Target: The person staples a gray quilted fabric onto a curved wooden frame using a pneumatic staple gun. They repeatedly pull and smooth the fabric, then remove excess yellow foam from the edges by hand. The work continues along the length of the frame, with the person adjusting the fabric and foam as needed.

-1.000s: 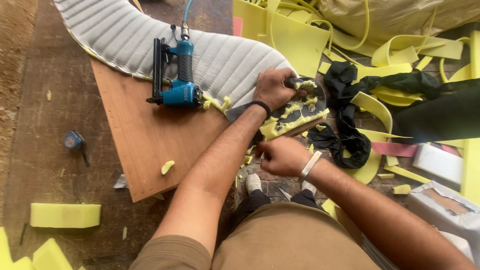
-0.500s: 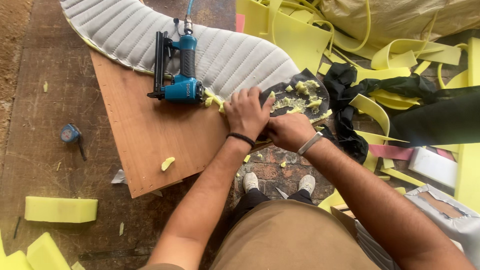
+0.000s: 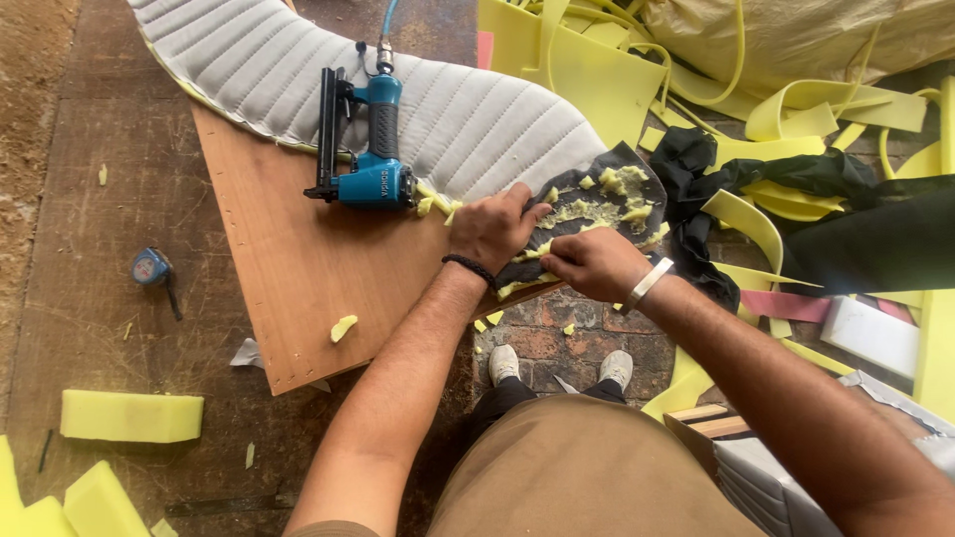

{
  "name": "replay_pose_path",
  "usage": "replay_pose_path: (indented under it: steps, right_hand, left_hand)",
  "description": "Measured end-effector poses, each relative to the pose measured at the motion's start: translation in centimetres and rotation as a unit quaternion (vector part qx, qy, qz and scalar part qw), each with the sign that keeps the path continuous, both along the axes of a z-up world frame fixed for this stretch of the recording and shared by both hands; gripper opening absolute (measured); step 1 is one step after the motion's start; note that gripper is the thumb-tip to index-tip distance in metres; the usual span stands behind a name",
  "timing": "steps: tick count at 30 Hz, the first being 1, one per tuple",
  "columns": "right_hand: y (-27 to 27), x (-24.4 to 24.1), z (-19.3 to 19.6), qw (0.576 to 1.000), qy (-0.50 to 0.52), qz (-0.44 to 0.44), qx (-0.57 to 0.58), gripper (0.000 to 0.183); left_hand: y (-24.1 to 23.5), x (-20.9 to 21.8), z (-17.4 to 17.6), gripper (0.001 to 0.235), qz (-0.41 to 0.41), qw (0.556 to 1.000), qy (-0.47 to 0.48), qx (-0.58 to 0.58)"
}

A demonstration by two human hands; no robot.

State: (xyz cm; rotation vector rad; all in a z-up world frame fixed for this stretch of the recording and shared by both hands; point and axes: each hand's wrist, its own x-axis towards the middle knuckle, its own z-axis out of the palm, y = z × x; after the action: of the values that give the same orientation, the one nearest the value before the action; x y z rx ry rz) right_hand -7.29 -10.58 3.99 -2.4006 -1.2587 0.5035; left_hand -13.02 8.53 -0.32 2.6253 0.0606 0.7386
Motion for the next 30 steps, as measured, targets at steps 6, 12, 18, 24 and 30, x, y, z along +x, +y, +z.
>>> replay_pose_path:
  steps: [6,12,18,24,30]
  right_hand:
    - [-0.6,0.6,0.2,0.997,0.030,0.031,-0.068,0.034]
    - [-8.7,0.3,1.5,0.974,-0.047,0.003,-0.223,0.026]
    - [-6.5,-2.7,1.5,0.991,-0.064,-0.028,0.115,0.018]
    - [-0.6,-2.6,2.7,0.973,-0.171,0.080,0.136,0.016]
    - [-0.3,-1.0,-0.3,0.983,-0.151,0.015,0.107,0.016]
  left_hand:
    - [0.0,0.3,0.3,0.037,0.007,1.000,0.006,-0.008]
    - [-0.2,0.5,0.4,0.037,0.039,0.999,0.030,-0.020]
    - [0.1,0.3,0.5,0.037,0.028,0.999,0.002,-0.039]
    - [-0.2,0.3,0.4,0.036,0.027,0.998,-0.015,-0.057]
    - [0.0,0.2,0.3,0.036,0.019,0.998,-0.013,-0.059]
